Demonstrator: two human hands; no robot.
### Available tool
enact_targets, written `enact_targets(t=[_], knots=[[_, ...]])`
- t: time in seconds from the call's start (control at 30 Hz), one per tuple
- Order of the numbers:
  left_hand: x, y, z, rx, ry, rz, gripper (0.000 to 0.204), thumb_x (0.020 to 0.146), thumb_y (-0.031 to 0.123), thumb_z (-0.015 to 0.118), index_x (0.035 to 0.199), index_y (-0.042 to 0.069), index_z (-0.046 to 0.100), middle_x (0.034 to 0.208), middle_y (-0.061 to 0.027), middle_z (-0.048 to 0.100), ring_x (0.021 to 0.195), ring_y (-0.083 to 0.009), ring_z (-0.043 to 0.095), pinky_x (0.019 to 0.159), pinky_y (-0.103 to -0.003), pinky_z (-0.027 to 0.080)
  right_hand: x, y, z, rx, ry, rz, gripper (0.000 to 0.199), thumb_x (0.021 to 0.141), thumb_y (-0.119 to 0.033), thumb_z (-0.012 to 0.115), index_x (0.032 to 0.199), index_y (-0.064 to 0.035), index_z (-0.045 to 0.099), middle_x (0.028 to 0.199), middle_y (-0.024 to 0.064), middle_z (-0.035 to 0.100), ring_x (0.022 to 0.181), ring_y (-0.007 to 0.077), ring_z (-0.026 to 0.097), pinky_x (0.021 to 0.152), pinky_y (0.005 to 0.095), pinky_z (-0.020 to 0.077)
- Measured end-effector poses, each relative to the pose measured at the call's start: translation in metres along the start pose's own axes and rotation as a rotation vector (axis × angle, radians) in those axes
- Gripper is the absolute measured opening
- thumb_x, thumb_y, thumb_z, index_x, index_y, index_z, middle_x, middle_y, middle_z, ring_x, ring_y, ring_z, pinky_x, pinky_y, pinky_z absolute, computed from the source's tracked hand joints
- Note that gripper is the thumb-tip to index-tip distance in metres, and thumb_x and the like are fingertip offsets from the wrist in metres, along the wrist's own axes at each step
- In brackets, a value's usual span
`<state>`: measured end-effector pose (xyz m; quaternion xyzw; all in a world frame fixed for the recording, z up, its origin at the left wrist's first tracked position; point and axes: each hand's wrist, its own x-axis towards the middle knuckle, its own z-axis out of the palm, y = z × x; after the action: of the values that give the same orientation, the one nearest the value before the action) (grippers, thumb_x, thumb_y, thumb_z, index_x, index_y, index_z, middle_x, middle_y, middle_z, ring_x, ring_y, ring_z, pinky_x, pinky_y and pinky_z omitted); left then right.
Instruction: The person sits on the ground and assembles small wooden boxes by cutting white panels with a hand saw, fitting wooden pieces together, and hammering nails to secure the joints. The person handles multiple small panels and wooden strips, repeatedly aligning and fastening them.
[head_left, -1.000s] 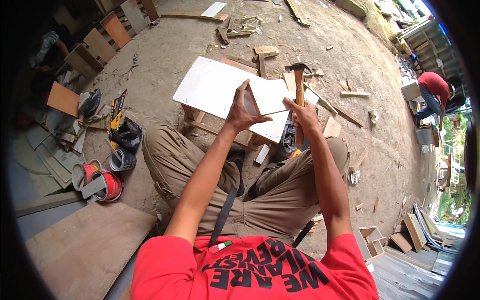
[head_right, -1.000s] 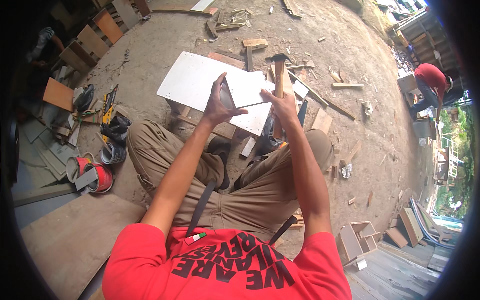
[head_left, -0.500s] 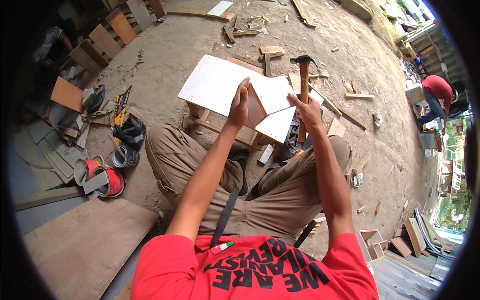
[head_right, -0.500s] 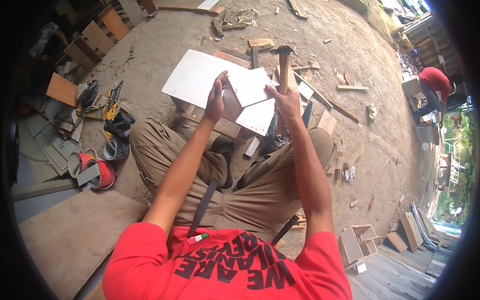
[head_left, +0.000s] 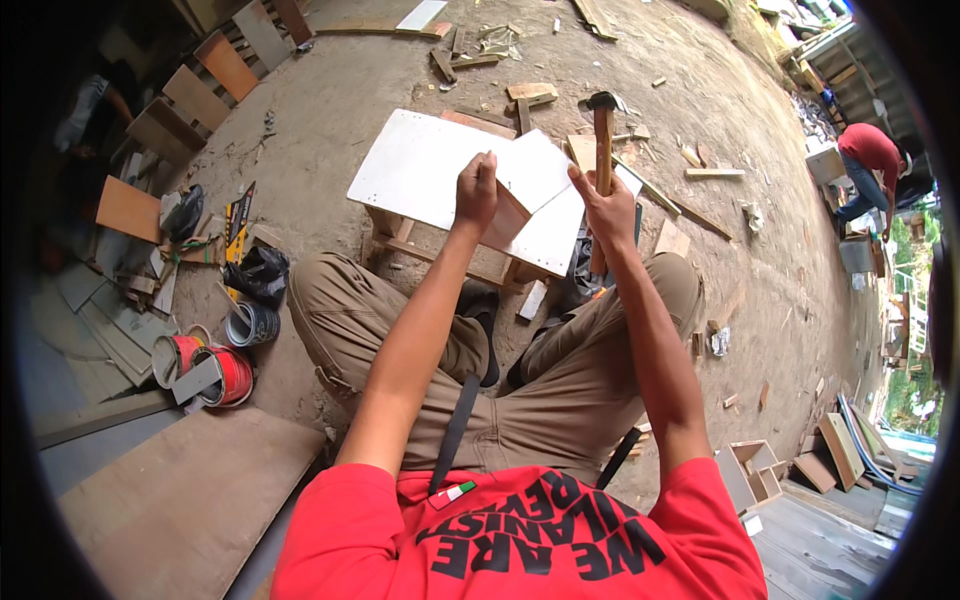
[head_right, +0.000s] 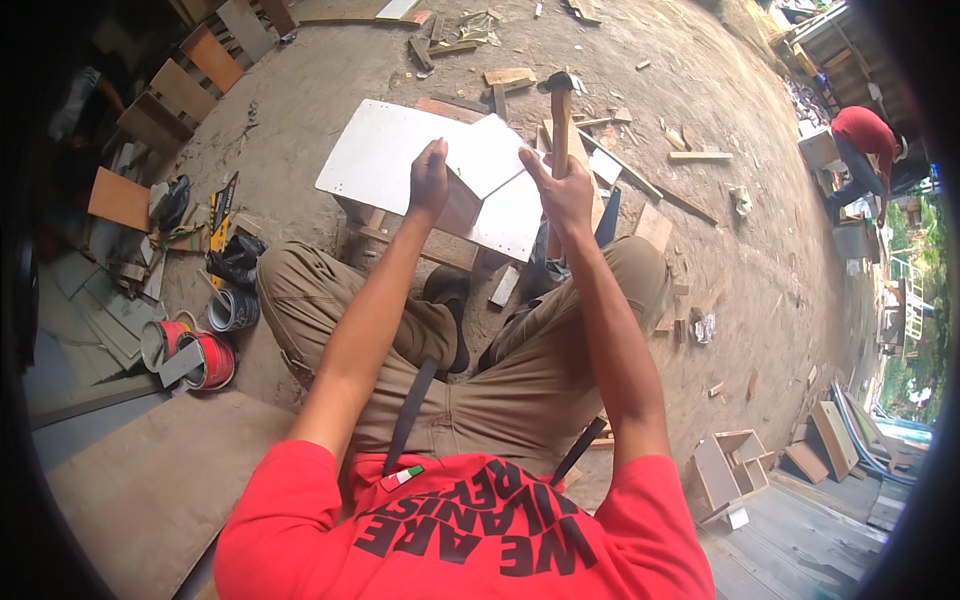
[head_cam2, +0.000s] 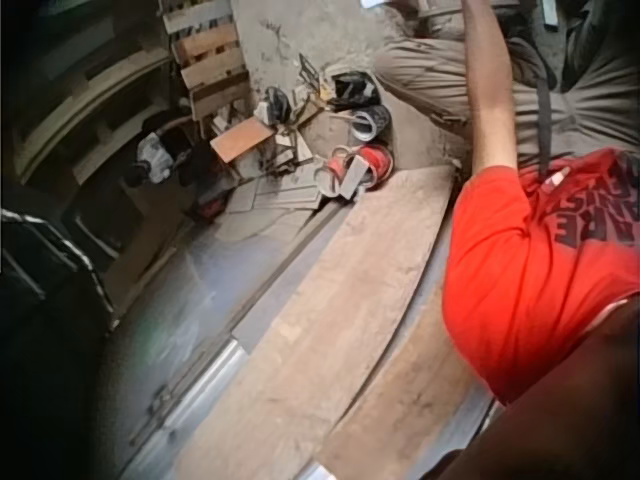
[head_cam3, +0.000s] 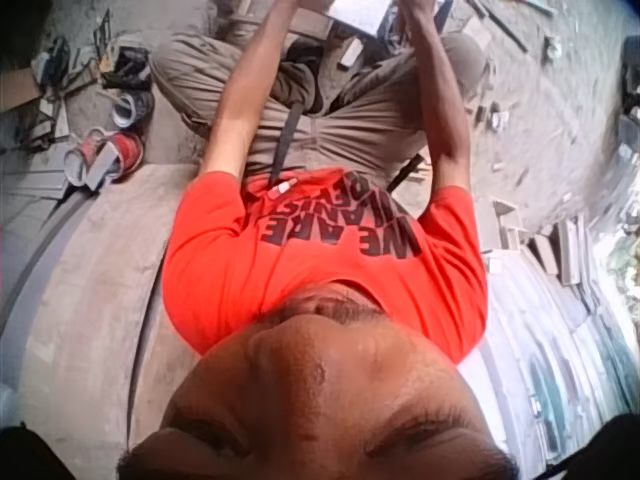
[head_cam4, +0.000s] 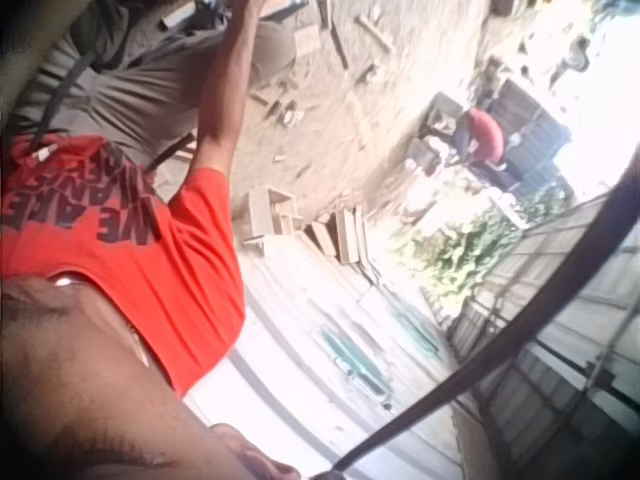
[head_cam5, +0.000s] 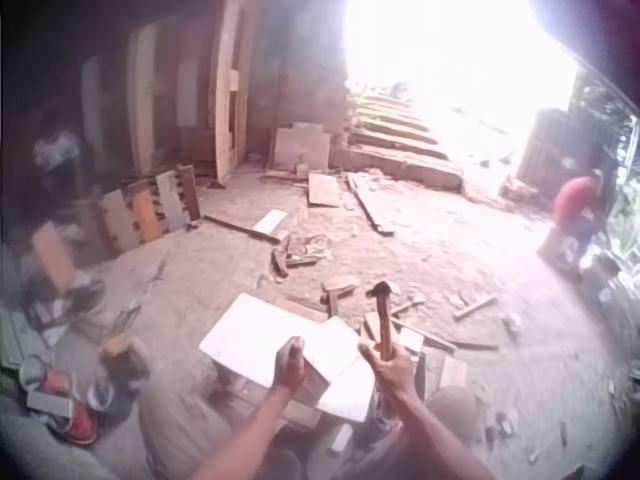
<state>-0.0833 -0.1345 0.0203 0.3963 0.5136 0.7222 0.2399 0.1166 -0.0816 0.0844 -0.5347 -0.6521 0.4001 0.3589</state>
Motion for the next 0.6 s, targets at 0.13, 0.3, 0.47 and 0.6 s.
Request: enact_targets(t=[0.13,0.3,0.47,0.6], knots=[[-0.011,0.015,0.005,0.135,0.274,-0.096,0.042,0.104,0.033,0.041,0.082,-0.002,0.049,0.072,-0.0044,0.043,0.071,-0.0158,0.040,0.067,-0.033,0.038,-0.022,-0.021,0.012,0.177,0.020,0.124,0.060,0.084,-0.052,0.077,0.095,0.0054,0.065,0.066,0.0047,0.063,0.042,0.0058,0.050,0.036,0.0233,0.0417],[-0.026,0.029,0.023,0.163,0.394,-0.155,0.041,0.103,0.033,0.042,0.091,-0.005,0.053,0.082,-0.0146,0.055,0.079,-0.0237,0.051,0.076,-0.039,0.043,-0.029,-0.021,0.035,0.420,-0.065,0.243,0.053,0.085,-0.042,0.079,0.101,0.0061,0.065,0.084,0.0100,0.071,0.040,0.0043,0.047,0.036,0.0229,0.0404],[-0.038,0.024,0.025,0.107,0.385,-0.115,0.042,0.102,0.036,0.047,0.090,-0.003,0.054,0.078,-0.0106,0.057,0.073,-0.0213,0.051,0.071,-0.037,0.044,-0.023,-0.019,0.040,0.504,-0.170,0.168,0.038,0.085,-0.034,0.080,0.095,0.0011,0.068,0.058,-0.0014,0.055,0.041,0.0061,0.049,0.036,0.0237,0.0400],[-0.028,0.018,0.009,0.123,0.203,-0.120,0.041,0.100,0.037,0.051,0.098,-0.003,0.060,0.086,-0.0101,0.063,0.078,-0.0189,0.055,0.075,-0.035,0.046,-0.021,-0.020,0.034,0.523,-0.191,0.111,0.035,0.086,-0.030,0.080,0.097,-0.0002,0.066,0.058,-0.0021,0.055,0.041,0.0051,0.048,0.037,0.0224,0.0388]])
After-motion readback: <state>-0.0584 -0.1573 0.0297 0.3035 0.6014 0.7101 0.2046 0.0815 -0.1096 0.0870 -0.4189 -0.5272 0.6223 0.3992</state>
